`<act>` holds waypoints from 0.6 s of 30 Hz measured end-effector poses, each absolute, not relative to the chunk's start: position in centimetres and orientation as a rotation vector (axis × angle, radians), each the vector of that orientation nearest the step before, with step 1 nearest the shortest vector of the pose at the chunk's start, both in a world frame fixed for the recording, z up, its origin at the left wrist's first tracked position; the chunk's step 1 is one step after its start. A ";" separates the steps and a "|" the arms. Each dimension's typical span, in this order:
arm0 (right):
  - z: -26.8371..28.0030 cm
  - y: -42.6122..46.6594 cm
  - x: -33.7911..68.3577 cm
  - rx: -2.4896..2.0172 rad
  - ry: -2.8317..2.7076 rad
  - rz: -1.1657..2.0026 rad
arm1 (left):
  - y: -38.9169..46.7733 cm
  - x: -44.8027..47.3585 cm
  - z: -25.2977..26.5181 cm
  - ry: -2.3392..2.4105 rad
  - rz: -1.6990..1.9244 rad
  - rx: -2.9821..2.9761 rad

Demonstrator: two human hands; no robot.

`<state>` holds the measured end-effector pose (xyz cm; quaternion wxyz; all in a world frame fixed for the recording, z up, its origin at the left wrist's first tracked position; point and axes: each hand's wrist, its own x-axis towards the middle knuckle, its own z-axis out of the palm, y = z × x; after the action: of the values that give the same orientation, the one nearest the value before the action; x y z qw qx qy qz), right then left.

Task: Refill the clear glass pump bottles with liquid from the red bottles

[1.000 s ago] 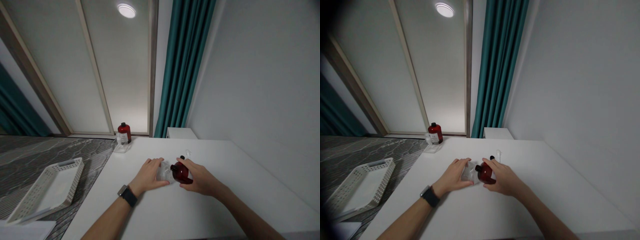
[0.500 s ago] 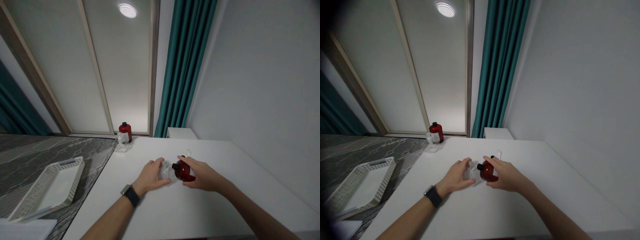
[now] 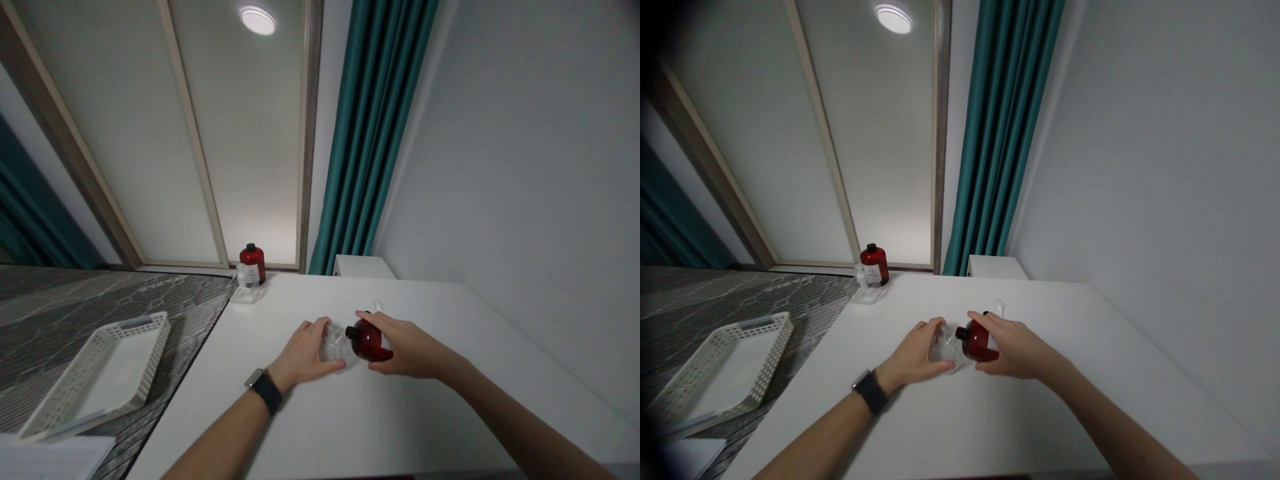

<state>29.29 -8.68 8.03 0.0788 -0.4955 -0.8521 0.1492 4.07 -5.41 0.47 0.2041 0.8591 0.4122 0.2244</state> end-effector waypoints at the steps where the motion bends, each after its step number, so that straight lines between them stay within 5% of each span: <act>1: 8.1 -8.7 29.3 -1.483 -2.550 0.444 | -5.4 4.1 0.4 1.149 0.627 2.388; 18: 8.3 -8.4 29.5 -1.471 -2.584 0.399 | -5.5 4.1 0.5 1.121 0.646 2.384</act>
<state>29.49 -8.41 8.34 0.0708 -0.4892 -0.8591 0.1327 4.05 -5.49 0.54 0.2128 0.8587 0.4038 0.2328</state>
